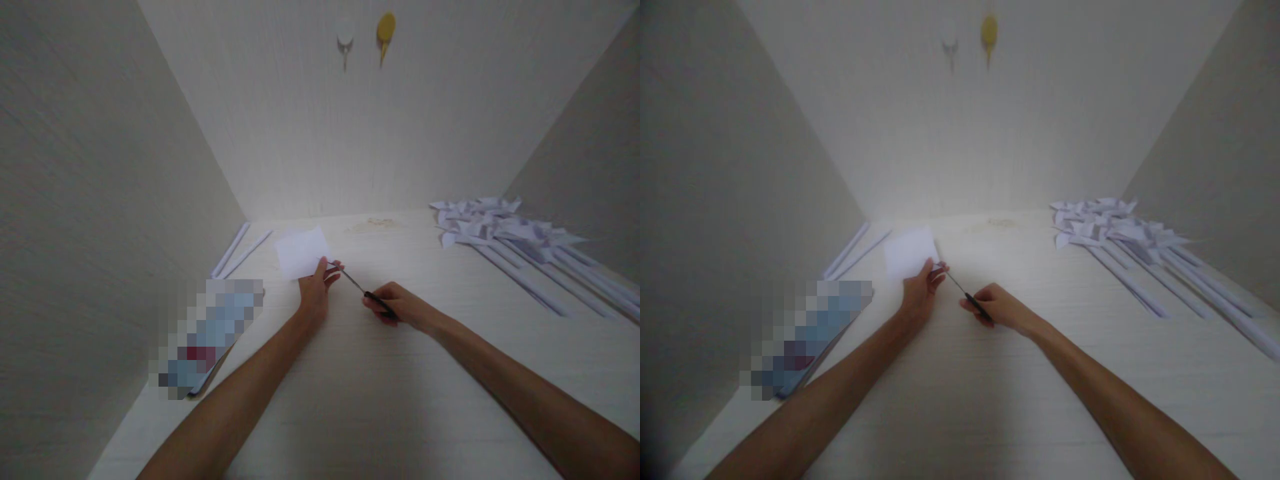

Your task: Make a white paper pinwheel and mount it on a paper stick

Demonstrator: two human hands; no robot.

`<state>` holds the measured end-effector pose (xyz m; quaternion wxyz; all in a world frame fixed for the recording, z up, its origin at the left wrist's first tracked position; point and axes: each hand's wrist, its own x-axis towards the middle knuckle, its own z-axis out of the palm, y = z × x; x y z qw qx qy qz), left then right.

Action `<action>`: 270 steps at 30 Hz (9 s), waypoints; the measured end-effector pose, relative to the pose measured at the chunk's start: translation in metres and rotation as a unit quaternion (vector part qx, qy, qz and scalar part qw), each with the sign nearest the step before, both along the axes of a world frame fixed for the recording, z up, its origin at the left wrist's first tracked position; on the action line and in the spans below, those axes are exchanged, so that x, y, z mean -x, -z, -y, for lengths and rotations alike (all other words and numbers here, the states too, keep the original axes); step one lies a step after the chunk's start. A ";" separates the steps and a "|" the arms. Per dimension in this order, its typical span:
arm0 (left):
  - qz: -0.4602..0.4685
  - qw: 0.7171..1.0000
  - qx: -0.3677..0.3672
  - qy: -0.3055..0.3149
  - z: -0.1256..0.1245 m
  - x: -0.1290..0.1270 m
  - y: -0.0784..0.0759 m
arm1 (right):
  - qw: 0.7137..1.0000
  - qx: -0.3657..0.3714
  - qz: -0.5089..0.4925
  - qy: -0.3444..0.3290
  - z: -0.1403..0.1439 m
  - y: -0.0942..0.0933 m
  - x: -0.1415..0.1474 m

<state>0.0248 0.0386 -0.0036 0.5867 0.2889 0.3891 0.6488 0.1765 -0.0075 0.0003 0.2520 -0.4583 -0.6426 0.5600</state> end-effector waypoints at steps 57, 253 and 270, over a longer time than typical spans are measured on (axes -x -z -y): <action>-0.011 0.999 -0.007 0.033 0.003 0.001 -0.004 | 0.995 -0.048 -0.047 0.080 -0.003 0.005 0.002; -0.085 0.996 -0.028 -0.001 0.005 0.000 0.003 | 0.998 -0.049 -0.001 0.036 -0.008 0.004 -0.001; -0.043 0.999 0.000 -0.015 0.002 0.001 0.002 | 0.996 -0.028 0.079 -0.030 -0.009 0.002 -0.003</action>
